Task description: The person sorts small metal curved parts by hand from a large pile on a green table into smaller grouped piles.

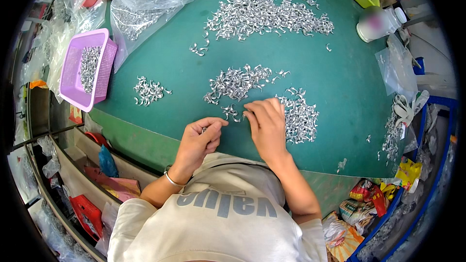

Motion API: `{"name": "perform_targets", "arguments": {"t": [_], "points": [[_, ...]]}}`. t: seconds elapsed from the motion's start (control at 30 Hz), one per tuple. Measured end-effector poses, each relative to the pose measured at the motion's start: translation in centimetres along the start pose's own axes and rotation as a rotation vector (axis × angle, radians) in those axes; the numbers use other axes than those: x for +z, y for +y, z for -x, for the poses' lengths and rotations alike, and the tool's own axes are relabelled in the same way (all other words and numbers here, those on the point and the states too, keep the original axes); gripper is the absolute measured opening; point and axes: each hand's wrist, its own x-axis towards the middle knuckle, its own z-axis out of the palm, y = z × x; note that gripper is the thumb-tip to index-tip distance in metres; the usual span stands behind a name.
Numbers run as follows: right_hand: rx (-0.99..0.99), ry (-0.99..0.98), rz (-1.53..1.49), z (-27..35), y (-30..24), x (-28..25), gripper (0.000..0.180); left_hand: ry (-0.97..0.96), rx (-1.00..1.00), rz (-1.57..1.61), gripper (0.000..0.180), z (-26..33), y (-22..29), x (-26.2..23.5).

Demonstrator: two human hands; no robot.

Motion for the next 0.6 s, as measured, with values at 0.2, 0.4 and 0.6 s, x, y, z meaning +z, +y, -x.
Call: {"name": "perform_targets", "arguments": {"t": [0.2, 0.4, 0.6], "points": [[0.39, -0.087, -0.566, 0.7, -2.0, -1.1, 0.014, 0.061, 0.46, -0.442, 0.024, 0.5, 0.2, 1.6], [0.55, -0.082, -0.82, 0.8, -3.3, -2.0, 0.011, 0.098, 0.662, -0.633, 0.017, 0.5, 0.9, 2.1], [0.545, -0.092, -0.869, 1.2, -3.7, -2.5, 0.01, 0.066, 0.654, -0.641, 0.017, 0.7, 1.2, 2.3]]}}
